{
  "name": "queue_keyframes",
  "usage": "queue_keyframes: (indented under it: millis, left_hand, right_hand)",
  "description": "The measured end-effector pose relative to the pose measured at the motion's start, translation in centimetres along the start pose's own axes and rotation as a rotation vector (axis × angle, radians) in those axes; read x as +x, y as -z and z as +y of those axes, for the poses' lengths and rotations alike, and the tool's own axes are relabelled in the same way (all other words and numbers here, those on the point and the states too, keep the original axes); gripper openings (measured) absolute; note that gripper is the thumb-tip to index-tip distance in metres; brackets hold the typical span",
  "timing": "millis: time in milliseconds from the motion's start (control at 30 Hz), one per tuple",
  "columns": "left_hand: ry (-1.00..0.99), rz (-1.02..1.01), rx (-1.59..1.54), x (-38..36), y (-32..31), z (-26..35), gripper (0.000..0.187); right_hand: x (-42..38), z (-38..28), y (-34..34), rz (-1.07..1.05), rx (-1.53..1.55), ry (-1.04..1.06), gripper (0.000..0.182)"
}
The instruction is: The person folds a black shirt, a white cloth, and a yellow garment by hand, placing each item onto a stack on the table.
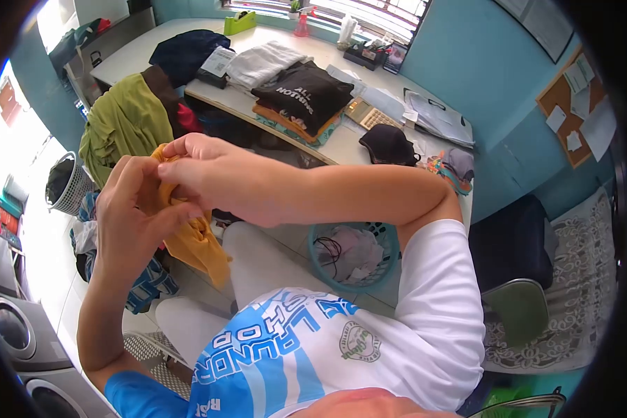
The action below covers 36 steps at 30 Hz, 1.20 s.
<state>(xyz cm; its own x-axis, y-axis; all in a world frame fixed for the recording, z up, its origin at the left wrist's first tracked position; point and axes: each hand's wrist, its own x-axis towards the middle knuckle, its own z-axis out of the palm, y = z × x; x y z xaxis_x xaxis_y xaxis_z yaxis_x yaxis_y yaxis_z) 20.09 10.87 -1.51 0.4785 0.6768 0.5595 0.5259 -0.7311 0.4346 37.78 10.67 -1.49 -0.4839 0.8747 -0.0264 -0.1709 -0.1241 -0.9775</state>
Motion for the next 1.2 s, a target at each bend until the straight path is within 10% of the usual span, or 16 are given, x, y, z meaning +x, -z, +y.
queue_keyframes:
  millis: [333,467,833,1200]
  left_hand:
    - [-0.155,0.018,-0.332,-1.0,2.7,-1.1,0.013]
    - [-0.073,0.009,-0.55,-1.4,3.6,-1.1,0.012]
    - [0.047,0.055,-0.38,-0.8,0.8,-4.4,0.02]
    - [0.171,-0.171,-0.514,-9.4,-5.6,-3.3,0.037]
  right_hand:
    - [-2.3,0.4,2.6,0.087,-1.443,0.829,0.021]
    - [-0.8,-1.1,4.5,-0.382,-0.907,0.541,0.027]
    - [1.2,0.5,5.7,-0.034,-0.884,0.847,0.033]
    - [-5.4,7.3,6.0,-0.229,-0.86,0.414,0.038]
